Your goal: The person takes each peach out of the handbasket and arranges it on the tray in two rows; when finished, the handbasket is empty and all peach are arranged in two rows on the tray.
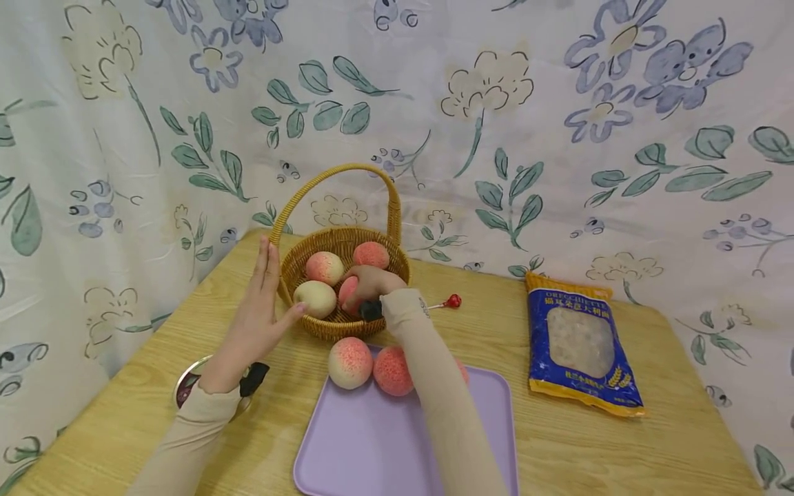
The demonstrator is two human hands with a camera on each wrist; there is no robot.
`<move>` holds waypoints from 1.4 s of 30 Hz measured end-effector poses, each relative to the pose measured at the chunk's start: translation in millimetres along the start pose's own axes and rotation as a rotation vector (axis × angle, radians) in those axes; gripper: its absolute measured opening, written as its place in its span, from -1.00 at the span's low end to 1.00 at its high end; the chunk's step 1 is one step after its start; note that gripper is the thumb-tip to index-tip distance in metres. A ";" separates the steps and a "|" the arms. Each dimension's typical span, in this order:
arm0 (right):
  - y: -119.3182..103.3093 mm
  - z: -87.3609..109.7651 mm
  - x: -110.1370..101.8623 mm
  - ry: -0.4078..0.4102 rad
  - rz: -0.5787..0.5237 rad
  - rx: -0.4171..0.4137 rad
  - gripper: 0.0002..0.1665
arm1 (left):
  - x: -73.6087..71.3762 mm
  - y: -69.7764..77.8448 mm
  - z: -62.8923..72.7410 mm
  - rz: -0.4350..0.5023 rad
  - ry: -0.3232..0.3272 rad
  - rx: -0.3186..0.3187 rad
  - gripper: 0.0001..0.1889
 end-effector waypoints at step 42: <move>126.1 268.7 72.2 0.417 -0.178 0.113 -0.18 | 3.3 -3.8 -2.2 0.044 -0.061 -0.128 0.00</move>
Point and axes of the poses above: each hand's wrist, its own z-axis away from the middle knuckle, its own x-axis out of the palm, y = z × x, the point moved 4 cm from there along -z, towards the middle knuckle, and after that the axes turned 14 degrees about z, right-handed, at the moved point
